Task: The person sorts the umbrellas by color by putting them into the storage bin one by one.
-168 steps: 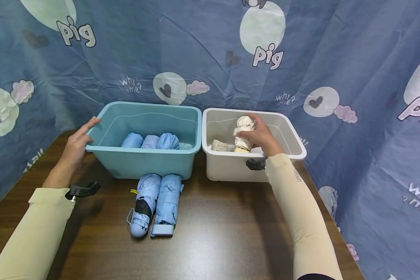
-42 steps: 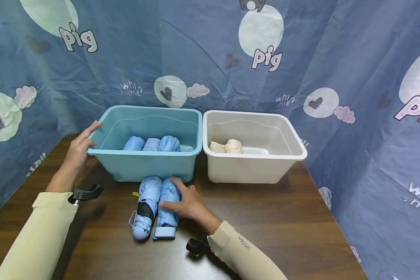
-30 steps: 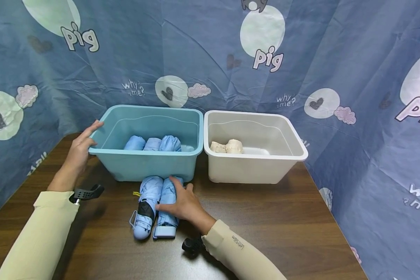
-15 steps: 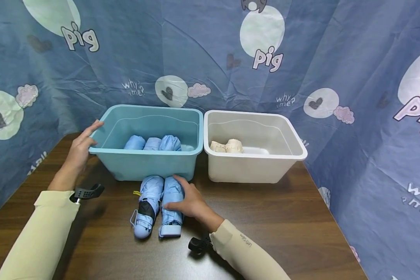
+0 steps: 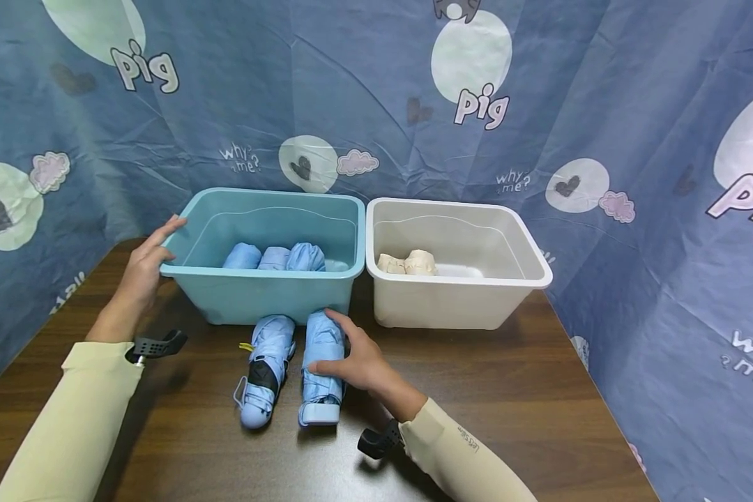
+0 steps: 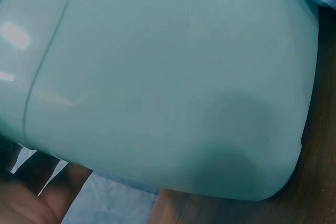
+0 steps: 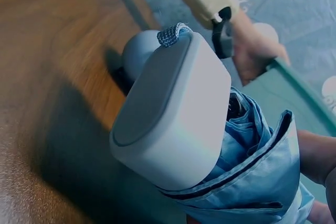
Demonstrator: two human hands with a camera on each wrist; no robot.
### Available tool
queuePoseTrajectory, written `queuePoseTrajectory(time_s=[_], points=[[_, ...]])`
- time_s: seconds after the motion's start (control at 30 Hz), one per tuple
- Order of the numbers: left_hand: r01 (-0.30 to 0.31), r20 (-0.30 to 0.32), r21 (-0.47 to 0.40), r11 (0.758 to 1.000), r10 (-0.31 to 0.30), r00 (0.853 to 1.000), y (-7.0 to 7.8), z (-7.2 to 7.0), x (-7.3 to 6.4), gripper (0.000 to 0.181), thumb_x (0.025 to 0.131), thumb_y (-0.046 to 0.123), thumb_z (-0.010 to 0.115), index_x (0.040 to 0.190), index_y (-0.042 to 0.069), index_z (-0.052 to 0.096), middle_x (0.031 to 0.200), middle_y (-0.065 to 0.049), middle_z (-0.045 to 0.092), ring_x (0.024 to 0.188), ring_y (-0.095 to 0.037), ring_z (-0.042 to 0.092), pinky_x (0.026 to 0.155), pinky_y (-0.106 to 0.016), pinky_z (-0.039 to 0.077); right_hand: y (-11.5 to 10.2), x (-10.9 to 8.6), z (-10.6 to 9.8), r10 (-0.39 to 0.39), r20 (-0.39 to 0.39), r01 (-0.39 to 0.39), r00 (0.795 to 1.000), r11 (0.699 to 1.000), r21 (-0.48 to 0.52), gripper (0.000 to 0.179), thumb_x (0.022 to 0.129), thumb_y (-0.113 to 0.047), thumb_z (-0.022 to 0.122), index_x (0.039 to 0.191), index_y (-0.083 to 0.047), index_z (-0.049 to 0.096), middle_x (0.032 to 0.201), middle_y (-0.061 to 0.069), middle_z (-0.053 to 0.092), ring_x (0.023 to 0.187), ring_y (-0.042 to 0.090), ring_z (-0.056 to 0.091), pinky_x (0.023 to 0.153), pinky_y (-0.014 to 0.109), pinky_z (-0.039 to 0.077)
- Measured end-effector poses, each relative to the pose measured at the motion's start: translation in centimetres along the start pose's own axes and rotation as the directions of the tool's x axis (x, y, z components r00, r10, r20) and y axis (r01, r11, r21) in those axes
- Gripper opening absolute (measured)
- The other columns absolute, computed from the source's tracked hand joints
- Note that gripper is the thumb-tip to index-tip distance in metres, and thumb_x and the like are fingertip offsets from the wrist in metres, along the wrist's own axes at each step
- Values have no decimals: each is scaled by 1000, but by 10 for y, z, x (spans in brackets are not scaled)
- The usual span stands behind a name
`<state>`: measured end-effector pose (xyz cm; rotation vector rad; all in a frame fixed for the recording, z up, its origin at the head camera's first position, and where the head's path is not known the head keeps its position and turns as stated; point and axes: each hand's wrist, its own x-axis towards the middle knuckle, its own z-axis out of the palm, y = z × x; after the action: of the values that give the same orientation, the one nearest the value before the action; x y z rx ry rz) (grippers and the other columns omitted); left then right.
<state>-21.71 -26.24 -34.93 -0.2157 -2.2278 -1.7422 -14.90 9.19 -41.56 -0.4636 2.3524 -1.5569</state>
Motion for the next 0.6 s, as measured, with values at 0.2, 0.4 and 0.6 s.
queuePoseTrajectory(time_s=[0.2,0.4,0.6], points=[[-6,-10,23,1000,6,1000,-20,-5,10,58,87,-3,31,144,-3,39,159,-9,21,146,-25,13,110,-37,14,-4,-12,-10,-25,20,24,999,999,23,85,78,-24,81,148,-33,34,137,9,45,109,29,54,84,42,49],[-8,-26,51,999,9,1000,-34,-10,17,59,87,-3,32,145,1,41,158,-6,23,146,-22,15,111,-36,14,-28,-29,-21,-32,58,28,998,997,66,86,78,-26,81,147,-41,33,139,9,42,109,31,56,83,42,51],[-17,-12,76,997,18,1000,-32,-9,16,58,87,-2,32,145,1,41,158,-9,23,146,-24,15,113,-44,13,-55,-42,-41,-35,94,26,995,995,101,87,78,-23,80,146,-45,31,134,12,43,105,31,60,81,41,52]])
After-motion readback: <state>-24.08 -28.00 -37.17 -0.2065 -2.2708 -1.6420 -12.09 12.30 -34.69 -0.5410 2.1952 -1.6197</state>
